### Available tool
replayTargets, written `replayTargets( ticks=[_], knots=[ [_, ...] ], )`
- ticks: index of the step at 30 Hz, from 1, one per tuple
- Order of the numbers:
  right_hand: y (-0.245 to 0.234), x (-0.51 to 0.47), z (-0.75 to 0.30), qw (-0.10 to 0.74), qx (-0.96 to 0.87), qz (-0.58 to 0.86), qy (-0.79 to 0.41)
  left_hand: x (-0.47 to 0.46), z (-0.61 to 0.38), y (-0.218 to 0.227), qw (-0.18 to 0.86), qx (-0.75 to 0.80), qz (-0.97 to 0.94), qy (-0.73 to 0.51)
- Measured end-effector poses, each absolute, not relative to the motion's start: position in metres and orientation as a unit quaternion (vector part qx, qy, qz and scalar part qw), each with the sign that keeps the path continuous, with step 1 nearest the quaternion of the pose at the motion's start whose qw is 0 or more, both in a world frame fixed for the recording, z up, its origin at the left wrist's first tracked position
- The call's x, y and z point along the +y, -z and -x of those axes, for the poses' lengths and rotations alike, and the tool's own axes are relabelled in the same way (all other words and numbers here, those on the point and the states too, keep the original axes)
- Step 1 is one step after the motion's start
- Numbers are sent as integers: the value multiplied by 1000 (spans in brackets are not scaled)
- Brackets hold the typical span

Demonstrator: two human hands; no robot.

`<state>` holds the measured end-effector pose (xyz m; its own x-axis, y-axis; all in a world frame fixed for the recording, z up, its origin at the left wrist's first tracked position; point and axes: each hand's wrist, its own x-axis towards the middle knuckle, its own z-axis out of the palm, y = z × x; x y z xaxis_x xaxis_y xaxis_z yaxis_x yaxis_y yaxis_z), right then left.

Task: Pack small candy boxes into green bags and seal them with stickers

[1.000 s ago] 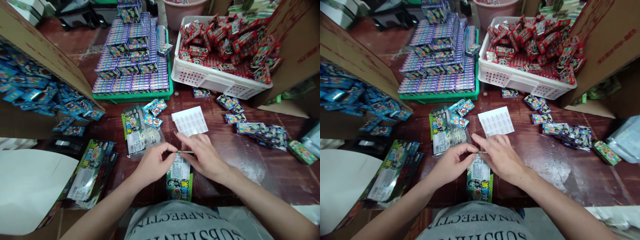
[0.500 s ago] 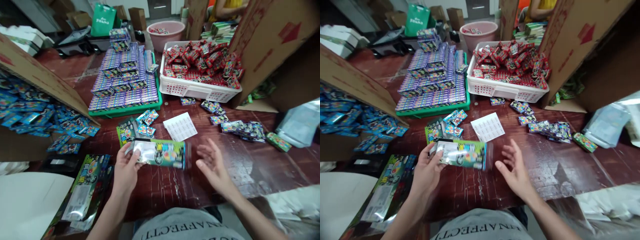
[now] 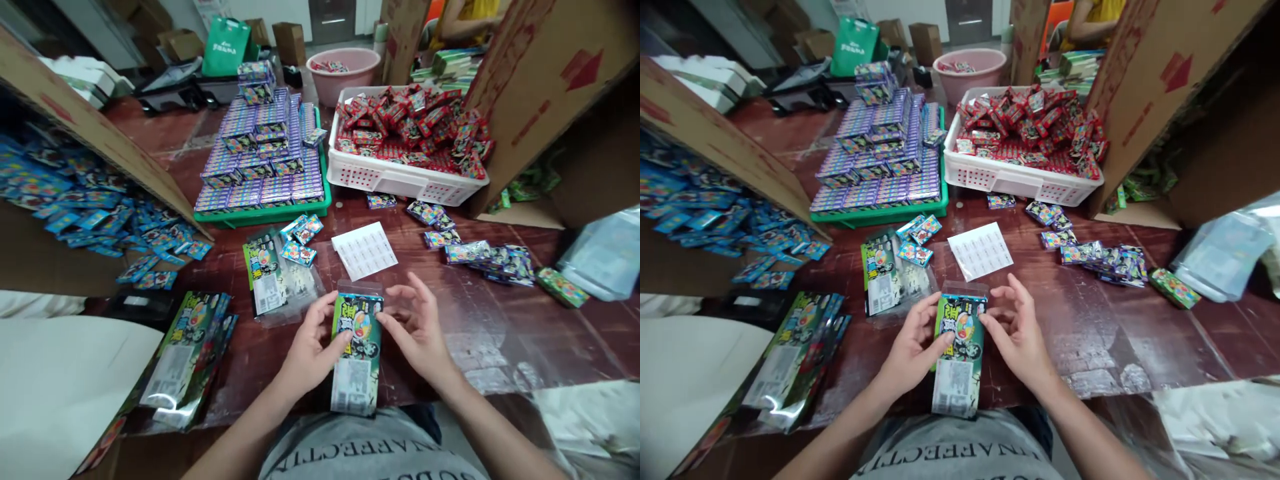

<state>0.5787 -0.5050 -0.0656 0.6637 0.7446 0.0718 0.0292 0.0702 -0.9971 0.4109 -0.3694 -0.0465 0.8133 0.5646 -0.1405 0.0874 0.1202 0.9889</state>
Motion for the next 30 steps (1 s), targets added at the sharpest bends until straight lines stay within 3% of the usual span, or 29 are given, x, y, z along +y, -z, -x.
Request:
replayTargets(
  ticks=[7, 14, 30],
  knots=[
    [73, -511, -576, 613, -353, 593, -385, -356, -402, 47, 696, 256, -659, -126],
    [67, -490, -571, 640, -337, 617, -310, -341, -409, 42, 678, 293, -643, -204],
    [32, -461, -558, 616, -284, 637, -367, -324, -408, 15, 648, 330, -677, -119]
  ],
)
